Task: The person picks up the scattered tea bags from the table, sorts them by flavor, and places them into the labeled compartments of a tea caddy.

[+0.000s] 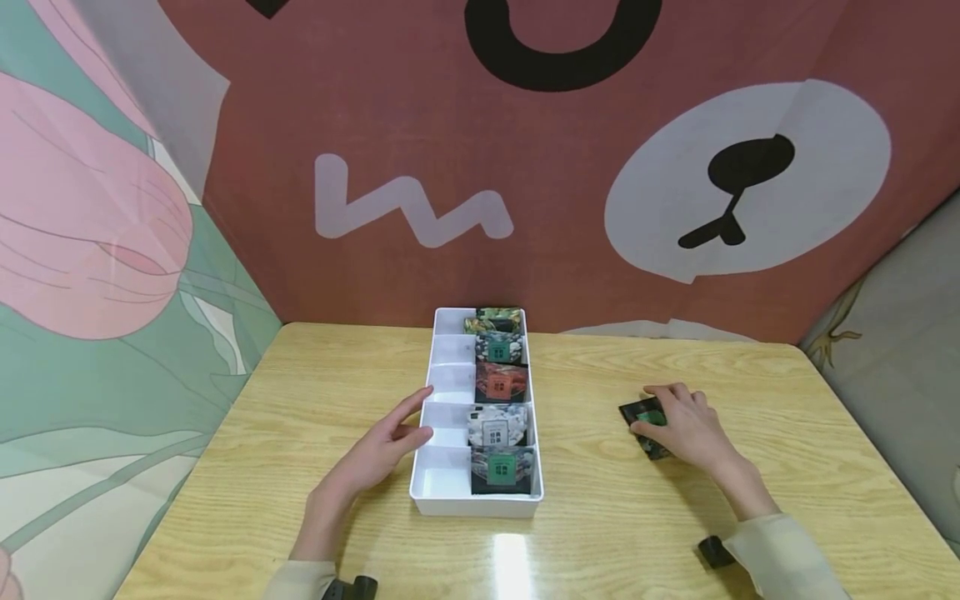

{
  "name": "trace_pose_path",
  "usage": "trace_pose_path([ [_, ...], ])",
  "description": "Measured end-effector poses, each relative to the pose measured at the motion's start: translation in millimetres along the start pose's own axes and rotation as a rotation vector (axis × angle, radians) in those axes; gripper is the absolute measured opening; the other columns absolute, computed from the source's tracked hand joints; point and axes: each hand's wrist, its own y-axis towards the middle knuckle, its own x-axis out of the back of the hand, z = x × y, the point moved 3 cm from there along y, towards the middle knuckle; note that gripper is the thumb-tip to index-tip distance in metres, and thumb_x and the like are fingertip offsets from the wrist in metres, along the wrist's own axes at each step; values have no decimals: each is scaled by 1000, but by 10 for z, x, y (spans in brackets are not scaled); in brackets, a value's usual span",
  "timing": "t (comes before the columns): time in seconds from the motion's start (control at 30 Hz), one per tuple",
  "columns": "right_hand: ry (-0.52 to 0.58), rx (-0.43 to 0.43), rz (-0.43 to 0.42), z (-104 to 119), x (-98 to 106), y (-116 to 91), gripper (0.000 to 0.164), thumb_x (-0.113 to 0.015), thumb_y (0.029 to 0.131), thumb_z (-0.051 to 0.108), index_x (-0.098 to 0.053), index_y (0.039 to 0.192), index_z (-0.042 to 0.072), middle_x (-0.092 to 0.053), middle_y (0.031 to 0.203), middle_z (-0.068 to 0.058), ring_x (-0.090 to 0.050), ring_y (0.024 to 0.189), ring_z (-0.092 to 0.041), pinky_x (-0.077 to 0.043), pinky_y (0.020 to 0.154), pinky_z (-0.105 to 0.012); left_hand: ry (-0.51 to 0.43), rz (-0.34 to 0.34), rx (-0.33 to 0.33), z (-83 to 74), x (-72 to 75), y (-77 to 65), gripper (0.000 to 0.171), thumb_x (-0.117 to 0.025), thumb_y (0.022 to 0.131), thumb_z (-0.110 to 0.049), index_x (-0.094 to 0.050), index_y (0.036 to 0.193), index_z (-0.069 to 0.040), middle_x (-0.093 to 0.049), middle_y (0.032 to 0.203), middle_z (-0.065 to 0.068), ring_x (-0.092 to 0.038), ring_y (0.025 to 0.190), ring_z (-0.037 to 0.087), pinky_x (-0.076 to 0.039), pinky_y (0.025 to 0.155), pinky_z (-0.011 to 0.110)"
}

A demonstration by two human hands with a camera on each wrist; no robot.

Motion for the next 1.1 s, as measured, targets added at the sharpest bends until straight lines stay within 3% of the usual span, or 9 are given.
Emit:
trace_pose_path([
  [0.33, -16, -34, 41, -65, -21, 5, 78, -70, 89, 48, -44, 145, 1, -40, 140, -35, -37, 117, -59, -36, 82, -69, -2, -8, -4, -1, -2, -13, 64, -59, 100, -37, -29, 157, -34, -29, 162, 9, -58, 125, 27, -44, 106, 44],
  [0.6, -10, -63, 51, -91, 11, 4, 81, -74, 85, 50, -46, 143, -1, -44, 128, -35, -41, 111, -55, -38, 79, -64, 2, -7, 3, 11, -4, -6, 63, -59, 100, -39, -30, 155, -38, -29, 162, 7, -58, 125, 27, -44, 107, 45],
  [0.83, -10, -51, 71, -93, 23, 13, 72, -72, 89, 45, -51, 138, -3, -50, 133, -37, -50, 115, -54, -46, 81, -64, 6, -3, 1, 38, 2, 17, 62, -58, 100, -42, -29, 155, -39, -28, 163, 6, -55, 129, 29, -43, 109, 47],
  [0.97, 28, -34, 67, -90, 40, 0, 67, -68, 93, 42, -51, 136, -6, -56, 130, -34, -63, 101, -44, -53, 73, -53, -3, 0, 4, 40, 2, 19, 62, -58, 100, -42, -29, 154, -42, -27, 163, 4, -55, 129, 29, -42, 109, 48],
  [1.1, 85, -14, 50, -72, 45, -10, 58, -62, 98, 39, -54, 134, -5, -64, 122, -27, -68, 84, -27, -52, 62, -40, 2, -3, 6, 30, 2, 16, 61, -58, 100, -42, -29, 154, -43, -28, 163, 4, -55, 129, 28, -43, 109, 47],
])
